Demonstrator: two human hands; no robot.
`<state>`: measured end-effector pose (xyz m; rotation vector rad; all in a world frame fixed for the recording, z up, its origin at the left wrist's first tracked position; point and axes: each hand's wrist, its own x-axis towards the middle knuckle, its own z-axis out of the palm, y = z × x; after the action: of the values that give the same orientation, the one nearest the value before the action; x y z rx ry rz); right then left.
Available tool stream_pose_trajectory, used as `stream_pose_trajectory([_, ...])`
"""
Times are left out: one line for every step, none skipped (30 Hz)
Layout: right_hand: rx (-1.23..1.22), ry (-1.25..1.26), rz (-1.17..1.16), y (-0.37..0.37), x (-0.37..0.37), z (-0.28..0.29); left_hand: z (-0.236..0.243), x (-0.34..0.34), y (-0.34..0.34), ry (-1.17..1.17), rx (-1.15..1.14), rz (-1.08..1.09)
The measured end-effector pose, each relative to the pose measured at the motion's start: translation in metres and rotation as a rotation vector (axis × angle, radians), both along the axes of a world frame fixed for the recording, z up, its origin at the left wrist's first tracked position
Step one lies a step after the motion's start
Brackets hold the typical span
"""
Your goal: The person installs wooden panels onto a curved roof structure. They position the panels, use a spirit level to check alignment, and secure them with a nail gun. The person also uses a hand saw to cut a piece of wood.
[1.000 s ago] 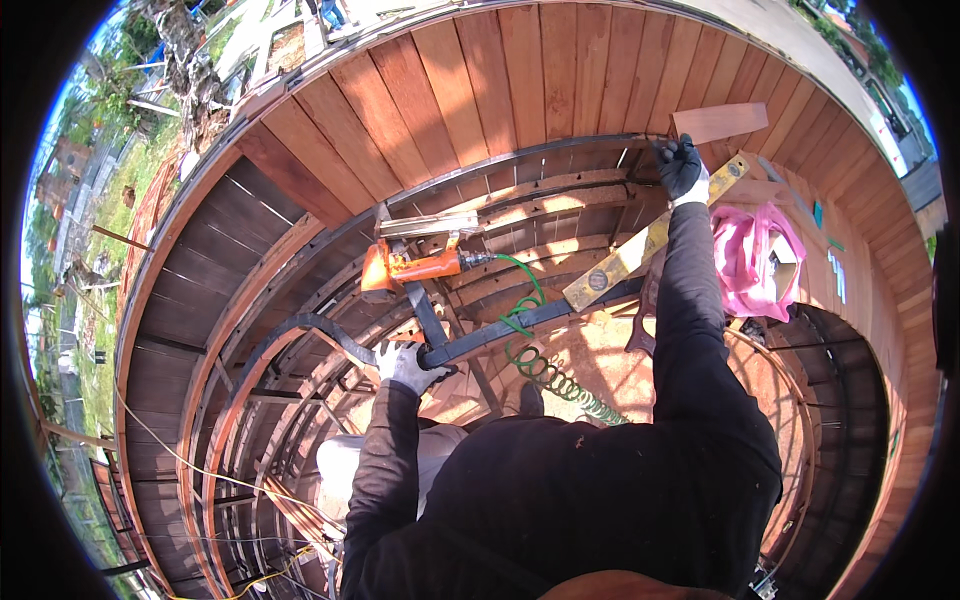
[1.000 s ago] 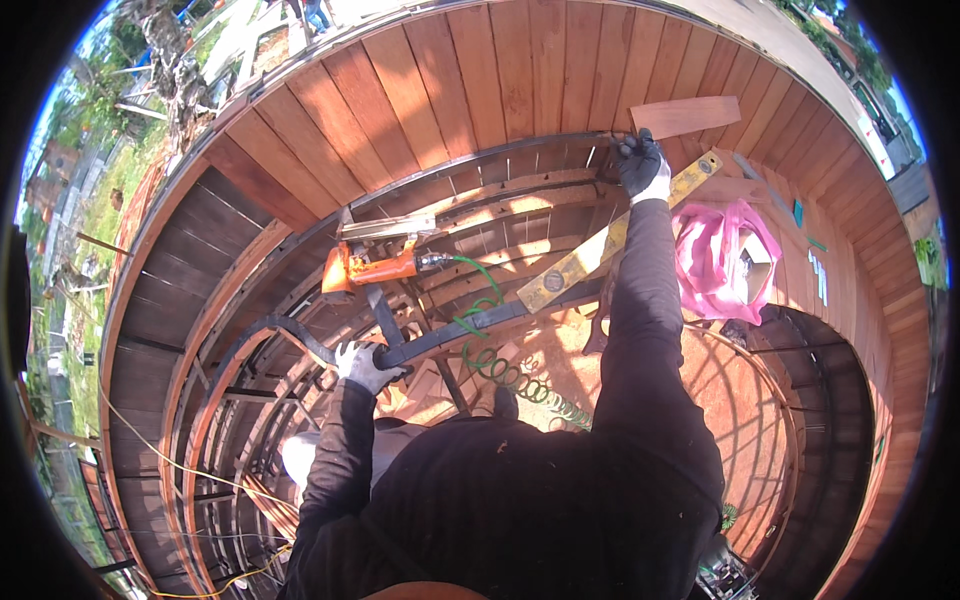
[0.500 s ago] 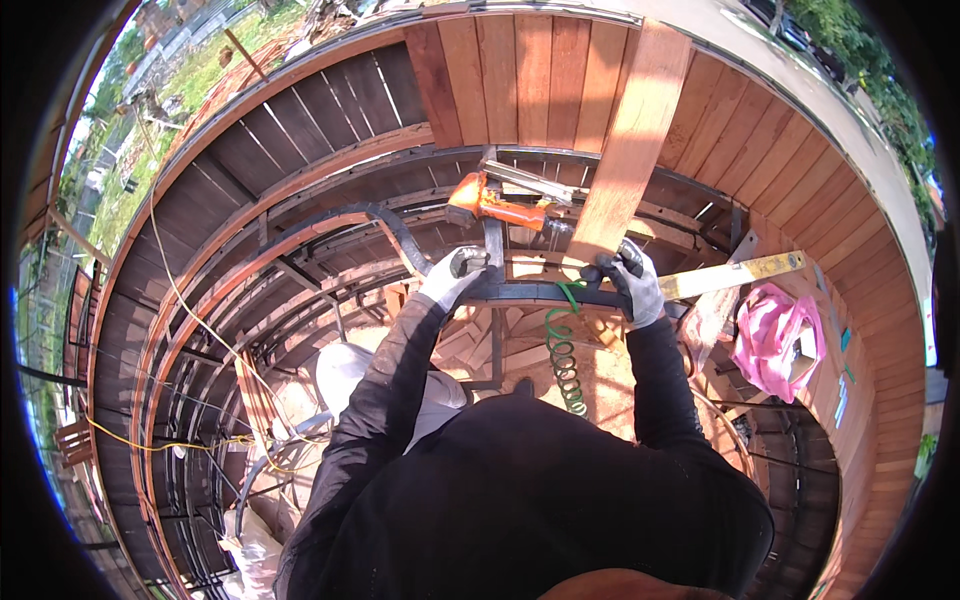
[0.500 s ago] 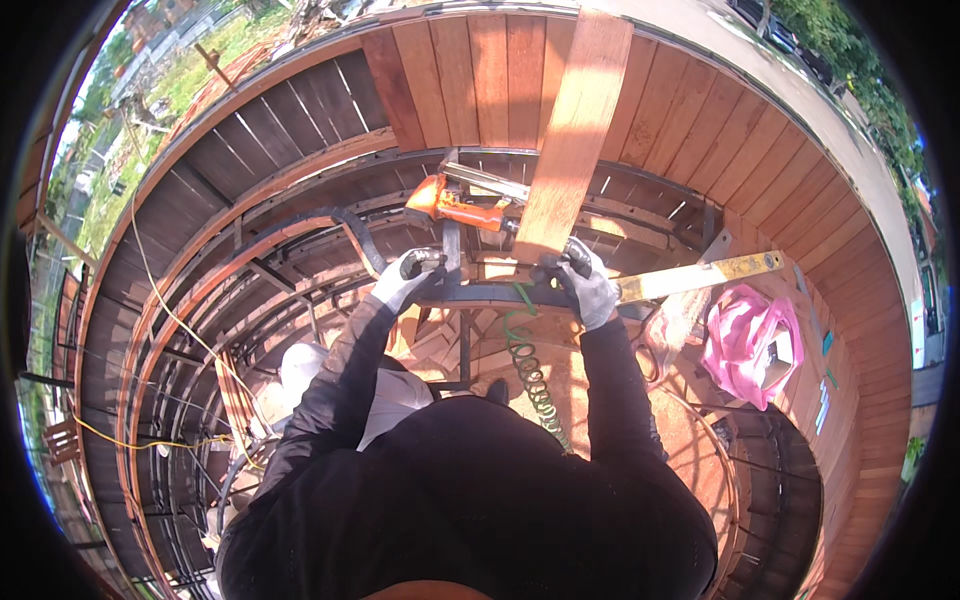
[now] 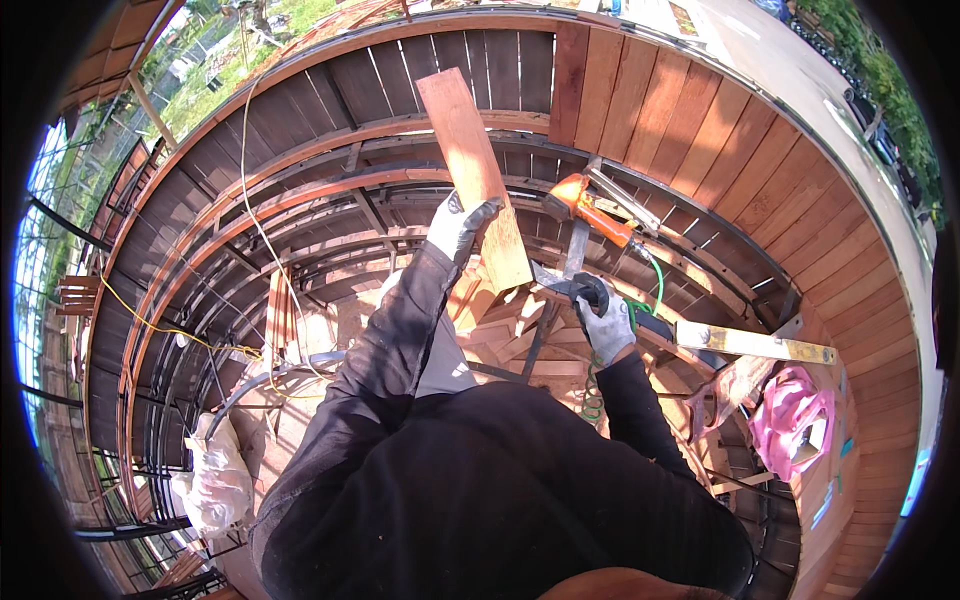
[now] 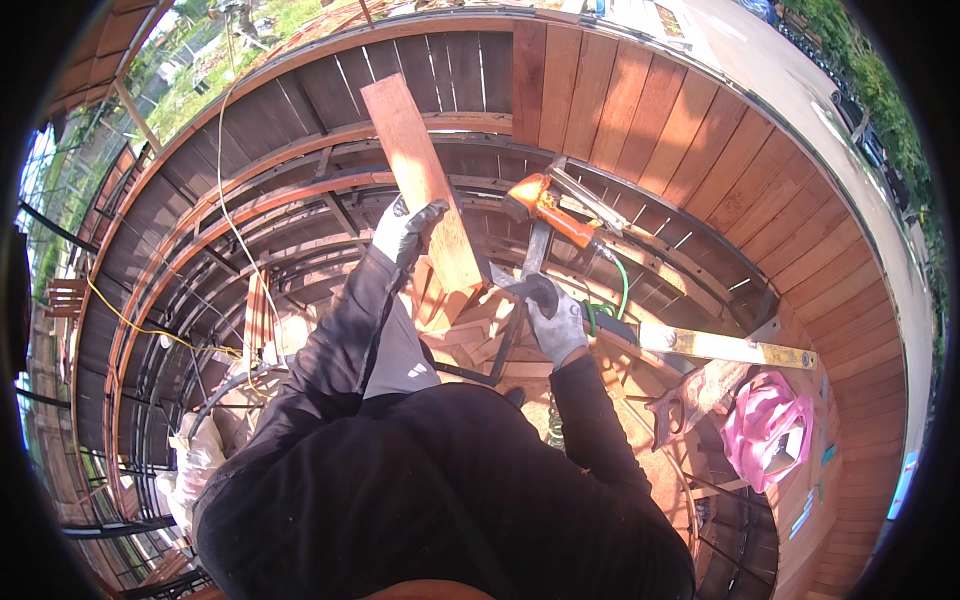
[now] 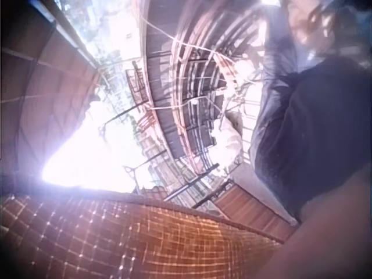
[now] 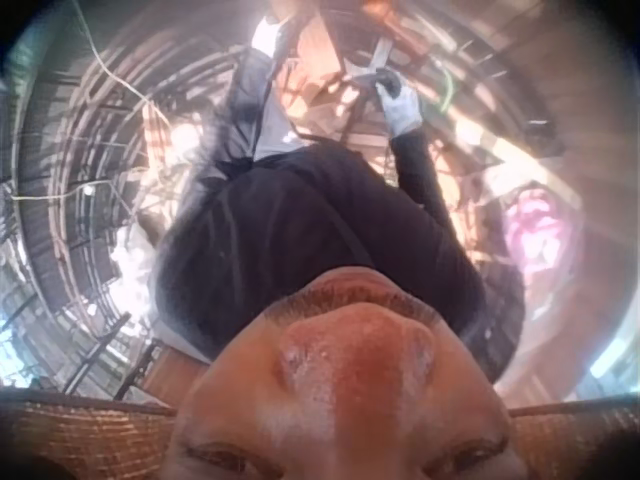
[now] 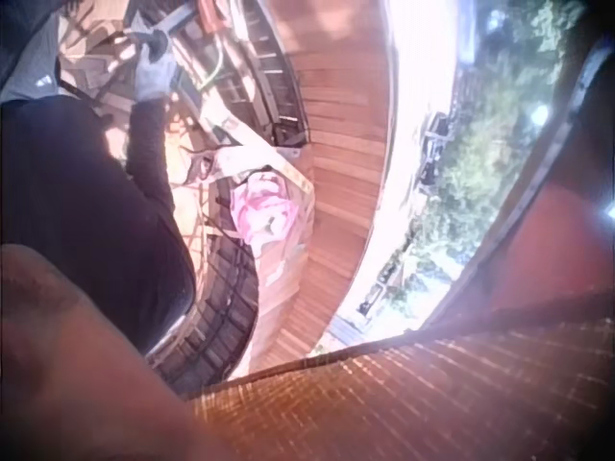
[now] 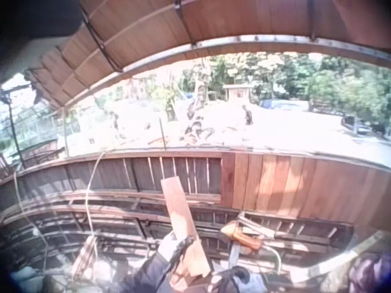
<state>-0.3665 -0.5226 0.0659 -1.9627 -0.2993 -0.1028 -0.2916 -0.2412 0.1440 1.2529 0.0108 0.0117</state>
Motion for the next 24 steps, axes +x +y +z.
stream_pose_trajectory([0.004, 0.048, -0.061, 0.001, 0.001, 0.01, 0.009, 0.005, 0.014, 0.007, -0.032, 0.033])
stream_pose_trajectory([-0.143, 0.017, -0.16, -0.004, 0.007, -0.003, 0.017, 0.012, 0.024, 0.012, -0.067, 0.056])
stream_pose_trajectory([-0.19, -0.018, -0.212, -0.008, 0.013, -0.013, 0.023, 0.024, 0.032, -0.003, -0.033, 0.06])
stream_pose_trajectory([-0.232, -0.047, -0.253, -0.005, 0.017, -0.022, 0.026, 0.035, 0.043, -0.011, 0.006, 0.075])
stream_pose_trajectory([-0.286, -0.096, -0.236, -0.001, 0.022, -0.029, 0.024, 0.05, 0.053, -0.052, 0.06, 0.067])
stream_pose_trajectory([-0.341, -0.144, -0.219, 0.003, 0.03, -0.035, 0.017, 0.07, 0.064, -0.04, 0.093, 0.075])
stream_pose_trajectory([-0.399, -0.189, -0.201, 0.006, 0.036, -0.045, 0.014, 0.086, 0.067, -0.044, 0.111, 0.085])
stream_pose_trajectory([-0.43, -0.155, -0.216, 0.013, 0.041, -0.05, 0.016, 0.102, 0.068, -0.056, 0.13, 0.089])
stream_pose_trajectory([-0.449, -0.085, -0.254, 0.018, 0.042, -0.054, 0.016, 0.118, 0.067, -0.063, 0.134, 0.069])
stream_pose_trajectory([-0.464, -0.017, -0.287, 0.027, 0.042, -0.048, 0.017, 0.132, 0.067, -0.07, 0.138, 0.054])
stream_pose_trajectory([-0.483, 0.007, -0.327, 0.031, 0.045, -0.046, 0.016, 0.146, 0.066, -0.078, 0.142, 0.036])
stream_pose_trajectory([-0.501, 0.031, -0.37, 0.034, 0.048, -0.044, 0.014, 0.162, 0.063, -0.1, 0.164, 0.016])
stream_pose_trajectory([-0.521, 0.056, -0.417, 0.036, 0.051, -0.042, 0.009, 0.178, 0.059, -0.124, 0.184, -0.008])
stream_pose_trajectory([-0.543, 0.118, -0.44, 0.038, 0.056, -0.04, 0.005, 0.196, 0.059, -0.145, 0.209, -0.03])
stream_pose_trajectory([-0.564, 0.181, -0.465, 0.04, 0.062, -0.036, -0.012, 0.227, 0.061, -0.231, 0.256, -0.037])
stream_pose_trajectory([-0.582, 0.254, -0.497, 0.042, 0.065, -0.036, -0.026, 0.251, 0.059, -0.242, 0.259, -0.059])
stream_pose_trajectory([-0.632, 0.246, -0.539, 0.046, 0.067, -0.035, -0.032, 0.272, 0.054, -0.258, 0.264, -0.081])
stream_pose_trajectory([-0.666, 0.254, -0.575, 0.05, 0.069, -0.038, -0.039, 0.291, 0.05, -0.275, 0.268, -0.103])
stream_pose_trajectory([-0.704, 0.263, -0.616, 0.054, 0.071, -0.042, -0.044, 0.308, 0.042, -0.266, 0.268, -0.11])
stream_pose_trajectory([-0.741, 0.272, -0.655, 0.058, 0.072, -0.042, -0.046, 0.323, 0.033, -0.263, 0.244, -0.14])
stream_pose_trajectory([-0.74, 0.282, -0.669, 0.062, 0.072, -0.041, -0.047, 0.336, 0.025, -0.26, 0.222, -0.167])
stream_pose_trajectory([-0.731, 0.249, -0.696, 0.064, 0.07, -0.04, -0.049, 0.348, 0.017, -0.25, 0.193, -0.194])
stream_pose_trajectory([-0.723, 0.213, -0.719, 0.065, 0.069, -0.039, -0.051, 0.36, 0.009, -0.243, 0.186, -0.22])
stream_pose_trajectory([-0.715, 0.175, -0.738, 0.067, 0.07, -0.039, -0.051, 0.372, 0.004, -0.237, 0.181, -0.241])
